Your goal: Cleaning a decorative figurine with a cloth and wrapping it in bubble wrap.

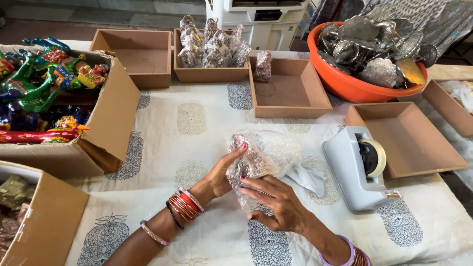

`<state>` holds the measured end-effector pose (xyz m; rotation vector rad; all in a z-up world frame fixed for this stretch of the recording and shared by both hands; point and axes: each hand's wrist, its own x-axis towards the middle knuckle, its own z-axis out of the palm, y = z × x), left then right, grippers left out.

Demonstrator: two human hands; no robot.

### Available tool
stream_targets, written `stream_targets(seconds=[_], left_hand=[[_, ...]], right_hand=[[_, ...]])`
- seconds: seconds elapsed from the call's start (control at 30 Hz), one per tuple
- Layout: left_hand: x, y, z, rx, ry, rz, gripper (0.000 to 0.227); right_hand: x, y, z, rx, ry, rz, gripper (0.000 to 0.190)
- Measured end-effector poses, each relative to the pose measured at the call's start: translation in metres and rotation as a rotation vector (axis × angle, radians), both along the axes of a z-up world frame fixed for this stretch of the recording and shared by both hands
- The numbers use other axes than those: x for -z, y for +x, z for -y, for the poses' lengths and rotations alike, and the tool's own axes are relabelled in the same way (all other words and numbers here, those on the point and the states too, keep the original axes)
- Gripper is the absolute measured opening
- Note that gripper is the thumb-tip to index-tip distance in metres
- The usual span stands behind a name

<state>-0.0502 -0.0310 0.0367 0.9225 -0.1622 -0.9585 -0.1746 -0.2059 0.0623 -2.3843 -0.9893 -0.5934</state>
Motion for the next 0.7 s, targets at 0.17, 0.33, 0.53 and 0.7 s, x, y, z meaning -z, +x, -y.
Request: stream_targets(seconds=[0.17,0.33,0.53,0.7], left_hand=[[0.022,0.008,-0.001,-0.058,0.227,-0.051,0.065],[0.013,0.012,-0.005,-0.066,-0.061,-0.125,0.049],[-0.005,0.012,-0.011,-0.137,-0.045,-0.131,0.043],[0.013,0.026,-0.013,-0.101,0.037,-0.045,0.043]], right_hand=[[0.035,0.007,0.031,-0.027,0.319,-0.097,0.048],[0.035,0.016,0.051,0.013,0.504,-0.33,0.047],[0.046,0.023,0.058,0.068,0.601,-0.329,0.045],[0.031,0.031,0.064,0.307,0.725,-0.18,0.042]])
